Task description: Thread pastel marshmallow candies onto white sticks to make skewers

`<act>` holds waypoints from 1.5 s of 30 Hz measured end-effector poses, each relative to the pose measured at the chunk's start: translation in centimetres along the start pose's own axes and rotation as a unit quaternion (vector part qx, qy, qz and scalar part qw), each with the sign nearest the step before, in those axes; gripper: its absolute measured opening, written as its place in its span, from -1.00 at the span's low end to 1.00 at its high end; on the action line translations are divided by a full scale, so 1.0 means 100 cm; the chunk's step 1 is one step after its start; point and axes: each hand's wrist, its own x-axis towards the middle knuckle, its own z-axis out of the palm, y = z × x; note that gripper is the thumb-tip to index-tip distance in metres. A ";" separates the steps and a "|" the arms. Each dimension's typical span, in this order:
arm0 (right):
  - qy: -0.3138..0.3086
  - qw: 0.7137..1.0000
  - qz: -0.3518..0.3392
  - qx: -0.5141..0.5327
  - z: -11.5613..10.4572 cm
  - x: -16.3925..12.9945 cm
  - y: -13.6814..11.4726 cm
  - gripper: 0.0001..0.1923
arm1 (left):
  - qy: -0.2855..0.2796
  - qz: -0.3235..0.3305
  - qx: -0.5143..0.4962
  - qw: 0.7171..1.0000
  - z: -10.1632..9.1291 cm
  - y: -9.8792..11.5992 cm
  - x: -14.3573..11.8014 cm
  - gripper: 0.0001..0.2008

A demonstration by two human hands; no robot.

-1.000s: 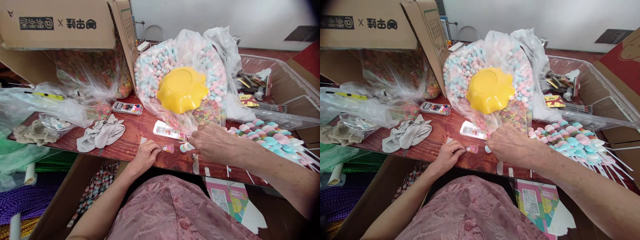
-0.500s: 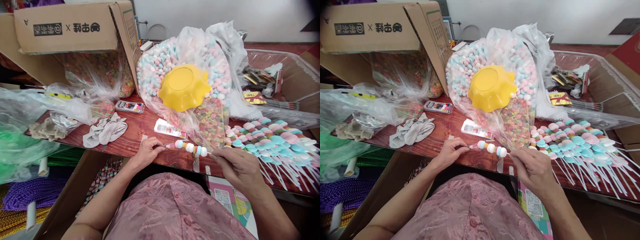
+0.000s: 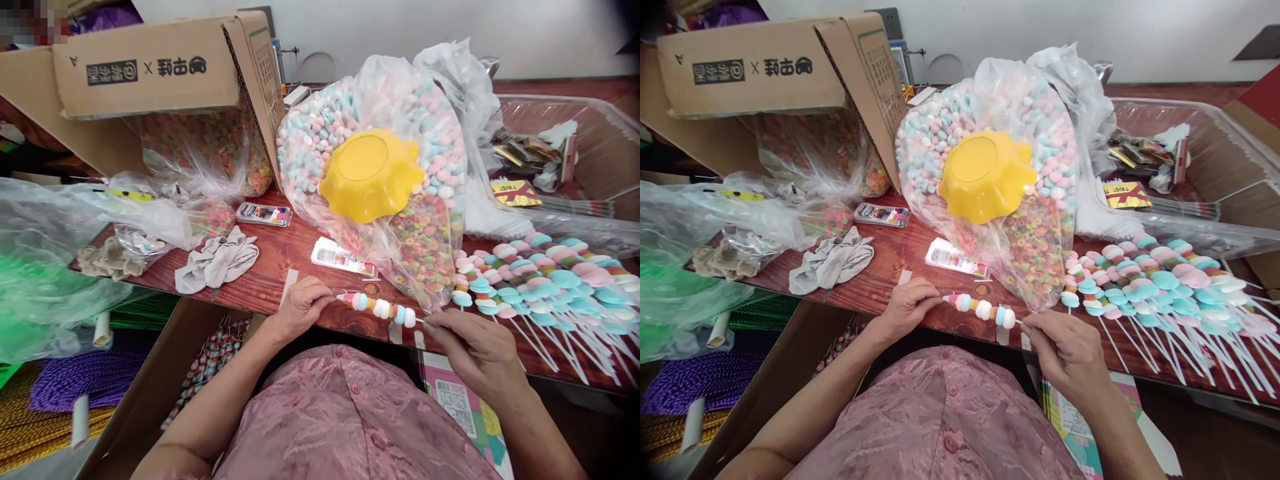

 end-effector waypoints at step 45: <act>-0.016 0.974 -0.195 -0.116 0.008 0.044 -0.034 -0.74 | -0.270 -0.061 0.053 0.959 0.002 0.044 0.038 -0.58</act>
